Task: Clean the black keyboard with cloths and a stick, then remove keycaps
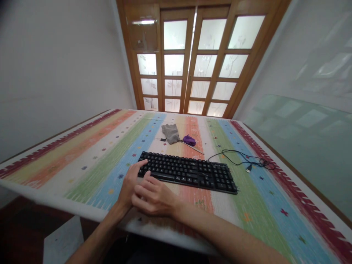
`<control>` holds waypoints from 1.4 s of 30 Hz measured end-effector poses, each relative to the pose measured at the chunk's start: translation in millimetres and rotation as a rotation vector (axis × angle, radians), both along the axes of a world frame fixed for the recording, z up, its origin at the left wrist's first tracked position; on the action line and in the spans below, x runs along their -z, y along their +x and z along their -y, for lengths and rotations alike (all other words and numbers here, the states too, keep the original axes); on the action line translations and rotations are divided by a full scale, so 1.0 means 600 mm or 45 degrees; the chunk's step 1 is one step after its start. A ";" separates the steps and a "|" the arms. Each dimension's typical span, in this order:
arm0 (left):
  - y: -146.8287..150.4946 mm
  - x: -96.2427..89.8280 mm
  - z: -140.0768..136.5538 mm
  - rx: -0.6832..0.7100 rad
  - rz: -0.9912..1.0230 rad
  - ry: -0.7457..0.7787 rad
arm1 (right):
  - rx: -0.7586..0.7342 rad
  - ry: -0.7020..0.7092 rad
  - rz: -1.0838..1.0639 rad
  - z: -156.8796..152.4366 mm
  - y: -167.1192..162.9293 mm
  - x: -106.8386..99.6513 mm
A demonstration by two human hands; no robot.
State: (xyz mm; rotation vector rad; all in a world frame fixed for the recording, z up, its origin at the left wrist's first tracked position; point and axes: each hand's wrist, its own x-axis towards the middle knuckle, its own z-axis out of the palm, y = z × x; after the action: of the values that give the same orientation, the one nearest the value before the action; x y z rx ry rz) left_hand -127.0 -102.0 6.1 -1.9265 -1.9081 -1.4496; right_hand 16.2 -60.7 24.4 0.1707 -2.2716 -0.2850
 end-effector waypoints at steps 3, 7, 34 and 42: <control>0.019 -0.024 -0.015 0.070 0.179 -0.036 | 0.016 0.044 -0.132 0.011 0.000 0.012; 0.042 -0.058 -0.038 0.278 0.601 -0.148 | 0.042 0.172 -0.260 0.007 0.009 0.016; -0.127 0.011 -0.234 0.105 1.249 -0.239 | 1.030 -0.662 0.576 -0.343 -0.043 0.029; -0.131 0.029 -0.239 0.159 1.101 -0.279 | 1.194 -0.665 0.688 -0.360 -0.074 0.034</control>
State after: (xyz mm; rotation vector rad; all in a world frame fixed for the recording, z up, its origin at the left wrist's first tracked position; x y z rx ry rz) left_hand -205.8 41.2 -11.3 -1.6382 -2.3485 -2.4994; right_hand -28.1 155.1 3.9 -1.2420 -2.7173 -0.1068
